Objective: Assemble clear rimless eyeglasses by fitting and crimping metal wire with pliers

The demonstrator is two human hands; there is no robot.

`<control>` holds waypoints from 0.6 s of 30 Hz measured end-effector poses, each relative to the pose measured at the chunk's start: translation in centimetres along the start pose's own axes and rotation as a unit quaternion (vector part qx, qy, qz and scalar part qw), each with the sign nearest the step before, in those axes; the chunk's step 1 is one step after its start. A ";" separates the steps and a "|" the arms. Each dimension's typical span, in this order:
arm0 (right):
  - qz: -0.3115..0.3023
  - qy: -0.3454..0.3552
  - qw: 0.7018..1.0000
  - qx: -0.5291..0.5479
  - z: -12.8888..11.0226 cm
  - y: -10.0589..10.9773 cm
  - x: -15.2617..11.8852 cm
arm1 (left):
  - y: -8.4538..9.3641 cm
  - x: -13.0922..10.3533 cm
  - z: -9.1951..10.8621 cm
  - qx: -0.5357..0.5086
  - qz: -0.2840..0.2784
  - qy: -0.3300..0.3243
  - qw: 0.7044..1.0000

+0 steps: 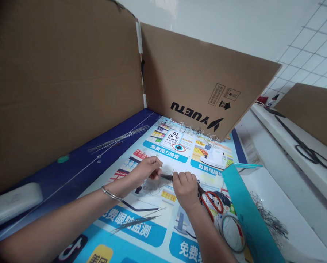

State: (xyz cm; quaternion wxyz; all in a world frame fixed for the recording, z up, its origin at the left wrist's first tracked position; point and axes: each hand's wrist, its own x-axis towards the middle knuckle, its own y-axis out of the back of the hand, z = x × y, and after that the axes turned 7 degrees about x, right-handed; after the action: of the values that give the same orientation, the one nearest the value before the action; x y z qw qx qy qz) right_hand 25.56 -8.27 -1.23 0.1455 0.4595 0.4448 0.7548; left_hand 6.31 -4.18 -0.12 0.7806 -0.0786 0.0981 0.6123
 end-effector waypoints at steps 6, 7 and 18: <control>-0.006 0.005 1.000 -0.001 -0.1 0.0 0.0 | 0.0 0.0 -0.2 0.006 0.000 -0.005 1.000; -0.006 0.004 1.000 -0.001 -0.1 0.0 0.0 | 0.0 0.0 -0.2 0.006 0.000 -0.004 1.000; -0.008 0.010 1.000 -0.007 0.0 0.1 0.0 | -0.2 -0.1 -0.3 0.008 0.007 -0.003 1.000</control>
State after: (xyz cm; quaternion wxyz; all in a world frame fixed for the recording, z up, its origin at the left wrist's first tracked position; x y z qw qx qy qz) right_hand 25.56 -8.35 -1.11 0.1504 0.4477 0.4449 0.7610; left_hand 6.45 -4.37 -0.38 0.7773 -0.0703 0.1013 0.6169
